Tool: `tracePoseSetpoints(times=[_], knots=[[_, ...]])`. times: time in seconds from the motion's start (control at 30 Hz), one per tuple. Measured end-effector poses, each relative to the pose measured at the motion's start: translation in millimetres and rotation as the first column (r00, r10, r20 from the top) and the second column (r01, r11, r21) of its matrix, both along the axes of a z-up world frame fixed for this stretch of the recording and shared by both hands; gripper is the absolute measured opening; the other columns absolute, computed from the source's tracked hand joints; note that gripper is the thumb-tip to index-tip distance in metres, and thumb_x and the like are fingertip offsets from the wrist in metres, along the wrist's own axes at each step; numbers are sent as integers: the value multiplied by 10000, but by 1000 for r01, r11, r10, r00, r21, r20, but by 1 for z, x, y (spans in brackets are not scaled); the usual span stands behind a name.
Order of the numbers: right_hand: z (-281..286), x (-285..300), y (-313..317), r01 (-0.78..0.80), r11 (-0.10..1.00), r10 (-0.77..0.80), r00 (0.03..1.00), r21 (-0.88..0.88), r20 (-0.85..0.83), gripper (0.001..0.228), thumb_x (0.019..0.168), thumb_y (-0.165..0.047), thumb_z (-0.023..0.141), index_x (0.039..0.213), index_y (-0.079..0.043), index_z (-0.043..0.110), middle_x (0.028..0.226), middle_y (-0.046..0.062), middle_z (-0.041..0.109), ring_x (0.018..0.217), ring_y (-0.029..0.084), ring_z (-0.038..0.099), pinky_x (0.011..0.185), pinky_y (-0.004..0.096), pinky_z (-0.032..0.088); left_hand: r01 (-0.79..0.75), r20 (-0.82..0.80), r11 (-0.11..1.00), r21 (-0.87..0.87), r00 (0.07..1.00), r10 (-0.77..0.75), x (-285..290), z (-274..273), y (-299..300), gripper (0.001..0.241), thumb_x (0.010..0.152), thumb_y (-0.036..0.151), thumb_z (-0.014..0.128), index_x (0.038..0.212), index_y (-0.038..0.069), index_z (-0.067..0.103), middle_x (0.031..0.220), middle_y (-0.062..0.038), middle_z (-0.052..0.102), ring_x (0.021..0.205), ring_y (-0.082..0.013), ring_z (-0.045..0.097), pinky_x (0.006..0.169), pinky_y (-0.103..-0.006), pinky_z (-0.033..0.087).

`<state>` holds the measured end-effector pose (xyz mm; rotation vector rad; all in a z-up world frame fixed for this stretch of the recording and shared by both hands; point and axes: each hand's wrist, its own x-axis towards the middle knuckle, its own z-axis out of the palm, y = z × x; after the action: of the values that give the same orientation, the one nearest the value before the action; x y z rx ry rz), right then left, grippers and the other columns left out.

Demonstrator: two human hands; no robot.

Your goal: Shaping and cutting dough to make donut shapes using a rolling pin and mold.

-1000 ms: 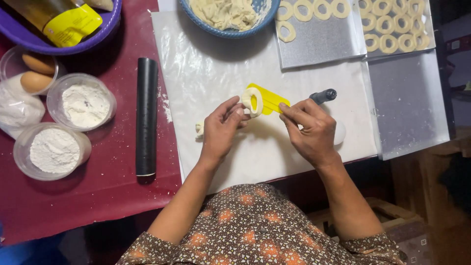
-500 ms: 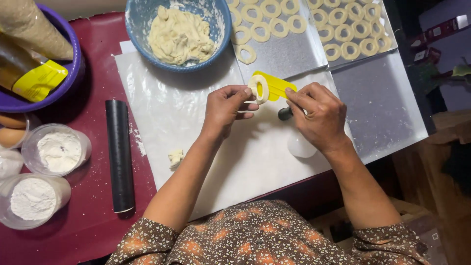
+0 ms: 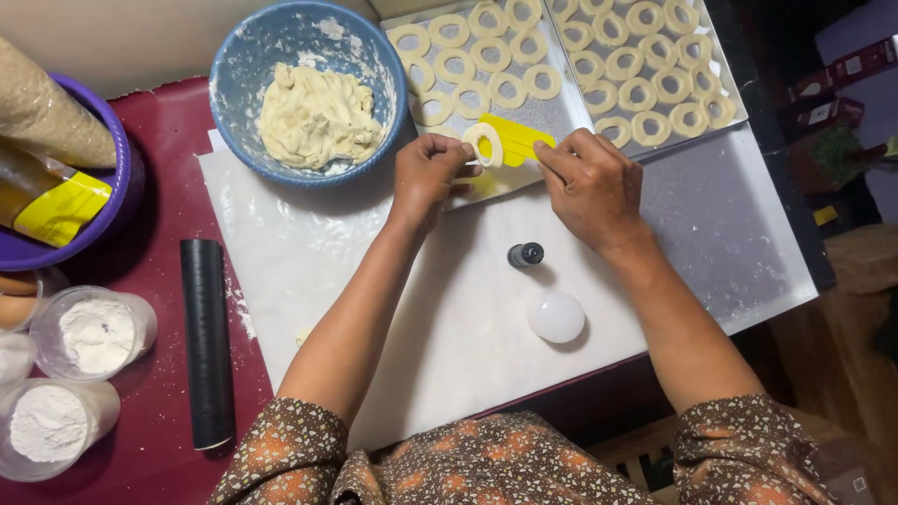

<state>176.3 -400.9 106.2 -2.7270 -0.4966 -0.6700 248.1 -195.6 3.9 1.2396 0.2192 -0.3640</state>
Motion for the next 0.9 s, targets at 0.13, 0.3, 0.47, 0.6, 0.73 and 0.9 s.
tracePoseSetpoints(times=[0.13, 0.3, 0.47, 0.6, 0.73, 0.9], knots=[[-12, 15, -10, 1, 999, 0, 1000, 33, -27, 110, 920, -84, 801, 1026, -114, 813, 858, 31, 668, 807, 213, 685, 661, 367, 538, 14, 25, 998, 62, 1000, -15, 12, 7, -1, 172, 916, 168, 716, 983, 24, 650, 888, -71, 743, 745, -164, 770, 587, -289, 584], [-23, 22, -16, 23, 996, -16, 996, 85, -90, 165, 880, -95, 809, 1044, -105, 816, 878, 38, 691, 801, 220, 694, 678, 373, 550, 29, 73, 991, 132, 997, -39, 26, -6, -7, 164, 926, 152, 712, 992, 19, 641, 829, -72, 722, 696, -138, 722, 609, -284, 607], [-34, 31, -24, 41, 995, -29, 990, 88, -138, 150, 892, -86, 811, 1042, -103, 819, 879, 43, 701, 792, 216, 697, 676, 373, 550, 23, 135, 991, 134, 990, -41, 41, -25, -14, 164, 932, 144, 707, 979, 0, 643, 791, -63, 703, 638, -136, 698, 576, -286, 604], [-48, 35, -29, 76, 995, -59, 974, 68, -217, 161, 895, -100, 805, 1056, -92, 806, 895, 40, 709, 787, 185, 700, 658, 342, 560, 22, 114, 921, 388, 991, -72, 37, 8, -20, 141, 903, 164, 693, 929, 27, 666, 743, -53, 720, 599, -124, 726, 494, -299, 566], [-50, 39, -30, 69, 995, -54, 978, 68, -202, 168, 892, -98, 810, 1059, -93, 814, 892, 42, 711, 792, 194, 694, 671, 357, 559, -26, 192, 809, 588, 975, -108, 42, -7, -24, 156, 891, 204, 725, 907, 50, 705, 756, -67, 752, 638, -175, 744, 590, -333, 585], [-56, 45, -30, 80, 996, -69, 971, 41, -227, 177, 881, -87, 809, 1058, -92, 814, 888, 42, 707, 795, 194, 688, 658, 363, 553, -108, 271, 597, 795, 944, -190, 44, -8, -26, 173, 861, 274, 731, 920, 112, 724, 844, -92, 776, 825, -310, 749, 759, -440, 565]])
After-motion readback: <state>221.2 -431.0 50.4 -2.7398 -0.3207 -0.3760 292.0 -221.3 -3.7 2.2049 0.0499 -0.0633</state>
